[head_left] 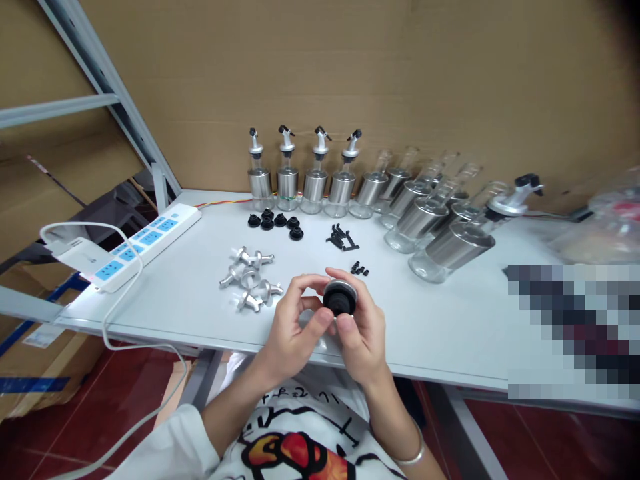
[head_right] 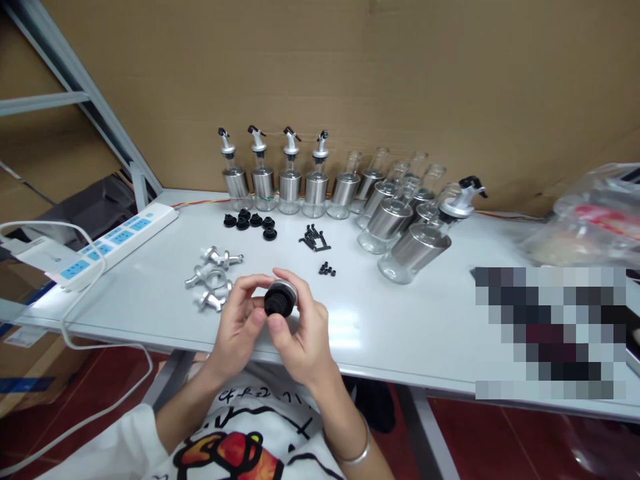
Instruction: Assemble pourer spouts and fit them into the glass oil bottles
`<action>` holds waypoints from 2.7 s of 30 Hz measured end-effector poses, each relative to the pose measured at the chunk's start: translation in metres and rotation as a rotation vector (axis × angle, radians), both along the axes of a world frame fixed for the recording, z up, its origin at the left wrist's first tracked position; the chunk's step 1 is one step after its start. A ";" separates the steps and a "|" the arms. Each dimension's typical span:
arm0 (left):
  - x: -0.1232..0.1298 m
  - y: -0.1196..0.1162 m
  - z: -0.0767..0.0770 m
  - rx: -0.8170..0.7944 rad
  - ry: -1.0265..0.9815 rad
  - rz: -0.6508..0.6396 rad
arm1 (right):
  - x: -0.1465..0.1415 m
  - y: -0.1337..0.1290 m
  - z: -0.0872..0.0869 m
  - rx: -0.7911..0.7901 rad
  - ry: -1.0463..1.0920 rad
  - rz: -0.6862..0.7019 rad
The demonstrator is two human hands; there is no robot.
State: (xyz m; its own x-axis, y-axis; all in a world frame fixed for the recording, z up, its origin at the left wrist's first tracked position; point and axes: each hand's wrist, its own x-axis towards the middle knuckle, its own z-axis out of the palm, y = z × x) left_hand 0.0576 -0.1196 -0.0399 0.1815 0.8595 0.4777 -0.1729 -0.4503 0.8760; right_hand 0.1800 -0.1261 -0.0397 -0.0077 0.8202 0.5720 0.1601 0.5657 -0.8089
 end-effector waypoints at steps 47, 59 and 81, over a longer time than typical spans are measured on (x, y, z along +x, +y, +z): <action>-0.007 -0.001 -0.007 0.140 -0.015 -0.016 | 0.001 -0.004 -0.003 -0.007 -0.104 0.159; -0.003 0.000 -0.008 0.276 -0.003 0.161 | -0.006 -0.001 0.004 0.080 -0.076 0.060; 0.002 0.001 -0.005 0.204 -0.004 0.066 | -0.007 -0.001 0.006 0.179 -0.149 -0.056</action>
State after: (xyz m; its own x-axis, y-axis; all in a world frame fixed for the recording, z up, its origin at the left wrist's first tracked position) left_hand 0.0593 -0.1181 -0.0446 0.1260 0.7549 0.6436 -0.1406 -0.6286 0.7649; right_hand 0.1731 -0.1268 -0.0336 -0.0599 0.7071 0.7045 0.3052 0.6850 -0.6615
